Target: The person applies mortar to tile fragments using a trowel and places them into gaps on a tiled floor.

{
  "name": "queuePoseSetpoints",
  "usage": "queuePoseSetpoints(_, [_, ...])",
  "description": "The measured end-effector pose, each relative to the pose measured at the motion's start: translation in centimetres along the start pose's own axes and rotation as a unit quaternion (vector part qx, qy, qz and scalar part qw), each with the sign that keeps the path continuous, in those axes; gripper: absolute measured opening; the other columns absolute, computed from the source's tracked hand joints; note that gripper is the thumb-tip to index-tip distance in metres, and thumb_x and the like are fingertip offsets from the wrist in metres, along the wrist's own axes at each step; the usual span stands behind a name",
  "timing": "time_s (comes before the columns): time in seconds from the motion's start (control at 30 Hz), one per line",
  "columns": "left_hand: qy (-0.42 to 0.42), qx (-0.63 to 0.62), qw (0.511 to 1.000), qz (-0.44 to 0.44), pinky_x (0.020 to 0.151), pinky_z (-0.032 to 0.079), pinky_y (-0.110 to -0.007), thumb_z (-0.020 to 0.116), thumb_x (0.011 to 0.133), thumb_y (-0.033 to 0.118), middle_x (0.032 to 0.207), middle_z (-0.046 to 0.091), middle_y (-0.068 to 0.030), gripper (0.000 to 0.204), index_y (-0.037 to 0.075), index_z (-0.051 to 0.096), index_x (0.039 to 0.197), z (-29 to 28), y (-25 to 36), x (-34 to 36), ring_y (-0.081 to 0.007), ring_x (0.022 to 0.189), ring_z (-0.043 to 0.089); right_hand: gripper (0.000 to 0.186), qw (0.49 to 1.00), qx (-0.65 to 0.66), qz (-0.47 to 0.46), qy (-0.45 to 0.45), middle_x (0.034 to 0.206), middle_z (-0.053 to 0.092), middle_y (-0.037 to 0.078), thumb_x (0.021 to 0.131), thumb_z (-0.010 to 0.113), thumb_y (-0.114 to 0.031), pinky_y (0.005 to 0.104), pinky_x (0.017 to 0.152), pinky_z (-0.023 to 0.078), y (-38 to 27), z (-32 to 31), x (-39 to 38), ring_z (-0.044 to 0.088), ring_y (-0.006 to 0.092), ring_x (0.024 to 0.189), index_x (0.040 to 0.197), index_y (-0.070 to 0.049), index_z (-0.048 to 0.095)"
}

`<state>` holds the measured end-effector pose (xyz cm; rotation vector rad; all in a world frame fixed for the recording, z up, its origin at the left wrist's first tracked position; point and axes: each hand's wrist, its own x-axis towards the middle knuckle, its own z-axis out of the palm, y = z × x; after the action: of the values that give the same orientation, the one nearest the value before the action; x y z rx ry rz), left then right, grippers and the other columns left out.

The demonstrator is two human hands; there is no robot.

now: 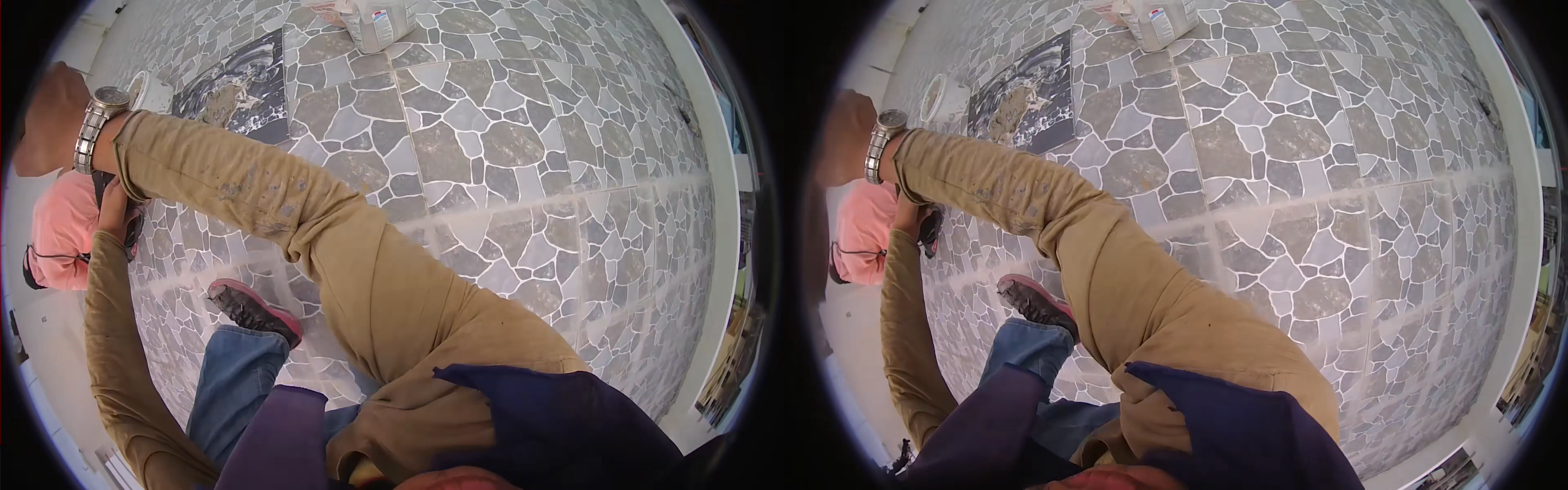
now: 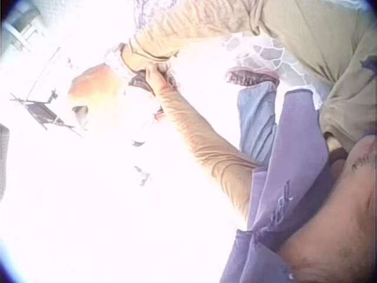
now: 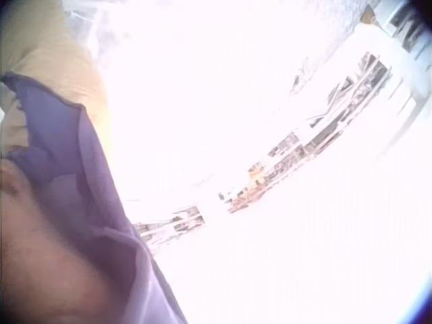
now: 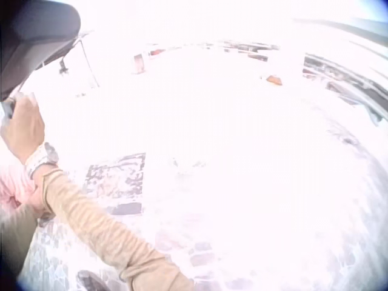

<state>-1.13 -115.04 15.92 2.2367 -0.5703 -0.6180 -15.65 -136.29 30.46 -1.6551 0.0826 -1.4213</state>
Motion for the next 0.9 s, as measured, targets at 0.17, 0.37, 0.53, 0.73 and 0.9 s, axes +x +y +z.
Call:
queuePoseSetpoints(0.17, [-0.015,0.098,0.994,0.052,0.041,0.039,-0.023,0.069,0.089,0.030,0.095,0.072,-0.0089,0.056,0.001,0.056,0.136,0.9,2.8,5.6,-0.0165,0.065,0.072,0.033,0.997,-0.002,0.011,-0.081,0.100,0.070,0.029,0.081,0.067,-0.020,0.0421,0.080,0.057,6.1,-10.0,-0.7,0.071,0.0398,0.094,0.106,0.001,0.071])
queuePoseSetpoints(0.37, [-0.048,-0.103,0.992,-0.062,0.051,0.047,-0.021,0.070,0.092,0.038,0.099,0.071,-0.0061,0.046,0.006,0.059,0.123,1.9,-6.6,14.0,-0.0148,0.070,0.072,0.032,0.974,-0.150,0.146,-0.091,0.091,0.073,0.013,0.080,0.074,-0.023,0.0334,0.074,0.056,12.8,-19.0,-2.4,0.070,0.0224,0.082,0.102,0.000,0.072])
queuePoseSetpoints(0.53, [-0.126,-0.144,0.979,-0.072,0.063,0.050,-0.026,0.066,0.094,0.047,0.098,0.070,-0.0033,0.042,0.010,0.063,0.114,3.4,-10.4,22.0,-0.0135,0.081,0.070,0.045,0.925,-0.199,0.299,-0.123,0.090,0.069,0.003,0.085,0.080,-0.036,0.0270,0.063,0.052,13.4,-24.6,-2.8,0.063,0.0109,0.075,0.106,0.001,0.068])
queuePoseSetpoints(0.73, [0.024,-0.155,0.981,-0.115,0.087,0.045,-0.039,0.059,0.093,0.055,0.113,0.070,-0.0066,0.053,0.010,0.069,0.119,2.6,-18.5,35.9,-0.0201,0.099,0.065,0.037,0.922,-0.241,0.277,-0.123,0.091,0.068,0.003,0.090,0.076,-0.030,0.0262,0.065,0.048,7.0,-23.6,3.2,0.061,0.0097,0.078,0.106,0.002,0.066])
queuePoseSetpoints(0.9, [0.214,0.040,0.975,-0.050,0.103,0.040,-0.048,0.047,0.094,0.060,0.123,0.064,-0.0315,0.076,-0.009,0.070,0.113,3.5,-27.5,41.8,-0.0457,0.121,0.057,0.043,0.819,-0.438,0.298,-0.220,0.094,0.070,0.005,0.091,0.075,-0.035,0.0261,0.071,0.050,3.5,-18.3,3.4,0.064,0.0096,0.081,0.109,0.003,0.067])
